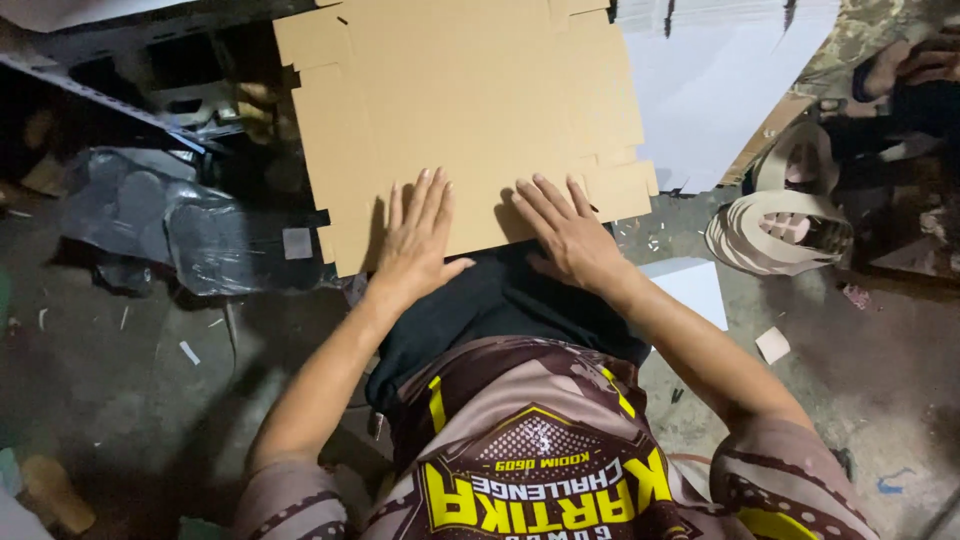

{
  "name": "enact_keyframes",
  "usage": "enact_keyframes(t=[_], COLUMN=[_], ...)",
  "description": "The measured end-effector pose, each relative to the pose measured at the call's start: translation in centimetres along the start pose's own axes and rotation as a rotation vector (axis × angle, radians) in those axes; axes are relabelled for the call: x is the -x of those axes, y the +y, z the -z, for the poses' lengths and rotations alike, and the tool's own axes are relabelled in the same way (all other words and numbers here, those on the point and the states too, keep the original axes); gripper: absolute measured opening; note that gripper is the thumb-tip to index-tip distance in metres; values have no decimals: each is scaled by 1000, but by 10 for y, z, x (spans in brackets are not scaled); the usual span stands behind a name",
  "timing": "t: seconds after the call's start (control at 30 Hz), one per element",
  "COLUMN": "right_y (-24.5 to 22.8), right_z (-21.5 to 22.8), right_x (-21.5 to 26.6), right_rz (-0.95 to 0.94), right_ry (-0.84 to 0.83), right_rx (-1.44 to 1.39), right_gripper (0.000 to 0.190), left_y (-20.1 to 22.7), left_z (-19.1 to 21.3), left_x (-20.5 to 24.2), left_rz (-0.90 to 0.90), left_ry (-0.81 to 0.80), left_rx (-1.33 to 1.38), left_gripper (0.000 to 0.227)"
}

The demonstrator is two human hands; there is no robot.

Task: Assembling cardboard boxes from flat templates by folding and interlocking flaps.

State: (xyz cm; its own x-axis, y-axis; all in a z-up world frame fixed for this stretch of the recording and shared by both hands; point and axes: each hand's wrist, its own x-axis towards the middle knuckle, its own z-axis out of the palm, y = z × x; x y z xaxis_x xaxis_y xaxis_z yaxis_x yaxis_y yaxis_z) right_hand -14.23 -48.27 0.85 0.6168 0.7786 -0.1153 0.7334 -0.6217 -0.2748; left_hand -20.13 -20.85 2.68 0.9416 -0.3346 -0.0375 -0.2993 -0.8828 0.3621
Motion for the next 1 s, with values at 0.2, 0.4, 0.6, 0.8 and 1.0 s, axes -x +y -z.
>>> enact_keyframes(t=[0.2,0.4,0.6,0.8,1.0], right_y=[3,-2,-49,-53,-54], right_z=[-28,-33,-23,-53,-39], right_x=[-23,-14,48,83,83], right_rz=[-127,-92,-31,-14,-30], right_ry=[-104,-28,-102,-165,-180], right_rx=[111,69,181,130,202], right_gripper=[102,74,74,76,84], left_y=[0,-6,38,58,44], left_z=[-32,-48,-35,-37,-46], left_x=[0,16,73,101,105], left_rz=[30,50,18,4,-19], left_ry=[89,84,66,112,98], left_rx=[-95,-133,-150,-164,-172], left_gripper=[96,74,78,66,72])
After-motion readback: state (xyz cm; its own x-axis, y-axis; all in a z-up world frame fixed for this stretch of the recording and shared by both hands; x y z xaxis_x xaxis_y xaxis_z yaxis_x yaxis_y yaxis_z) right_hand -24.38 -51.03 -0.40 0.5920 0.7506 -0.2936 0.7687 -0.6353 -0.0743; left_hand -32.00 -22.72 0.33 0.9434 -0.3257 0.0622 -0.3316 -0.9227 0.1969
